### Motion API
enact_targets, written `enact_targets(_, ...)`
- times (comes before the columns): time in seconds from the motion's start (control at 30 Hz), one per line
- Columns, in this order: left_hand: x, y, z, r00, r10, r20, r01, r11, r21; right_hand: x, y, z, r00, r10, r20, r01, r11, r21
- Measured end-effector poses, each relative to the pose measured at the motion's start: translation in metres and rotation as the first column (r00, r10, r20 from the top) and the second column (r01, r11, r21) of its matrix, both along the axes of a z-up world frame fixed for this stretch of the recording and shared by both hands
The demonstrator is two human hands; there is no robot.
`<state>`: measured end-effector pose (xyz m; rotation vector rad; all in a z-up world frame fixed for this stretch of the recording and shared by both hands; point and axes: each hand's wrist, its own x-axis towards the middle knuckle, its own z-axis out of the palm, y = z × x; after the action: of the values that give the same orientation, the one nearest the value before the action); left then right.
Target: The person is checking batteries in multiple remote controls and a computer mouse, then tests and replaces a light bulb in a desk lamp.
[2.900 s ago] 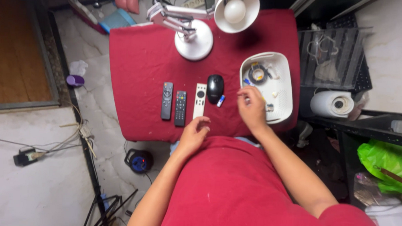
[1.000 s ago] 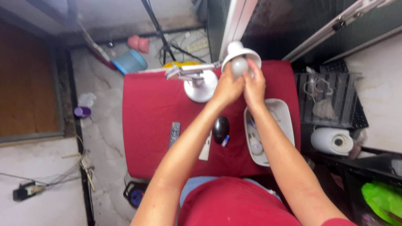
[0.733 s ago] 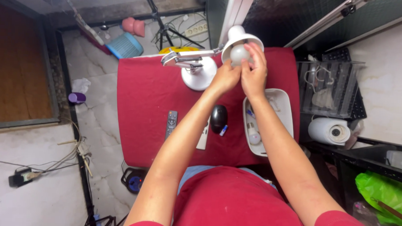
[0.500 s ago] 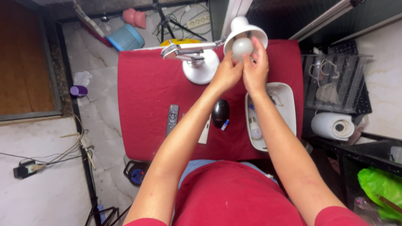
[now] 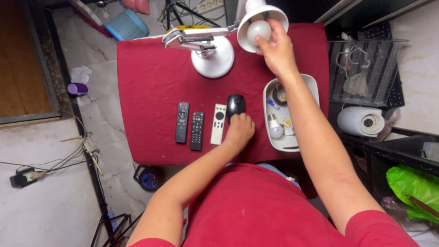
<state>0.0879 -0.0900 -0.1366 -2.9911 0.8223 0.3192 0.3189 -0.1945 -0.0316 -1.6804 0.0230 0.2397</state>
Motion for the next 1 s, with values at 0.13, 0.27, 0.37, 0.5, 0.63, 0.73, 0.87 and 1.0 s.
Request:
enact_targets(0.13, 0.0, -0.003, 0.003, 0.999, -0.03, 0.015, 0.028, 0.994, 0.11, -0.002, 0.002, 0.006, 1.0, 0.002, 0.001, -0.002, 1.0, -0.031)
enact_targets(0.27, -0.001, -0.01, -0.013, 0.985, 0.067, 0.159, -0.075, 0.996, 0.048, -0.002, 0.005, 0.01, 1.0, -0.003, -0.008, 0.003, 0.998, -0.065)
enact_targets(0.37, -0.001, -0.018, -0.041, 0.969, 0.157, 0.191, -0.159, 0.987, -0.007, -0.002, 0.005, 0.013, 1.0, -0.004, -0.015, 0.003, 0.997, -0.077)
enact_targets(0.5, 0.006, -0.029, -0.067, 0.975, 0.213, 0.061, -0.213, 0.977, -0.008, -0.003, 0.005, 0.014, 1.0, -0.002, -0.021, 0.001, 0.997, -0.079)
enact_targets(0.63, 0.027, -0.019, -0.03, 0.96, 0.261, -0.1, -0.275, 0.947, -0.166, -0.001, 0.002, 0.011, 1.0, 0.015, -0.006, -0.015, 0.995, -0.094)
enact_targets(0.73, 0.053, -0.012, 0.041, 0.912, 0.334, -0.238, -0.401, 0.847, -0.349, -0.001, 0.0, 0.01, 1.0, 0.025, -0.004, -0.026, 0.994, -0.104)
enact_targets(0.87, 0.076, -0.02, 0.114, 0.819, 0.4, -0.413, -0.574, 0.586, -0.571, -0.001, 0.005, 0.019, 0.999, 0.023, -0.046, -0.026, 0.999, -0.046)
enact_targets(1.0, 0.072, -0.041, 0.095, 0.847, 0.335, -0.413, -0.531, 0.578, -0.62, -0.001, 0.009, 0.013, 0.989, 0.01, -0.149, -0.008, 1.0, 0.014)
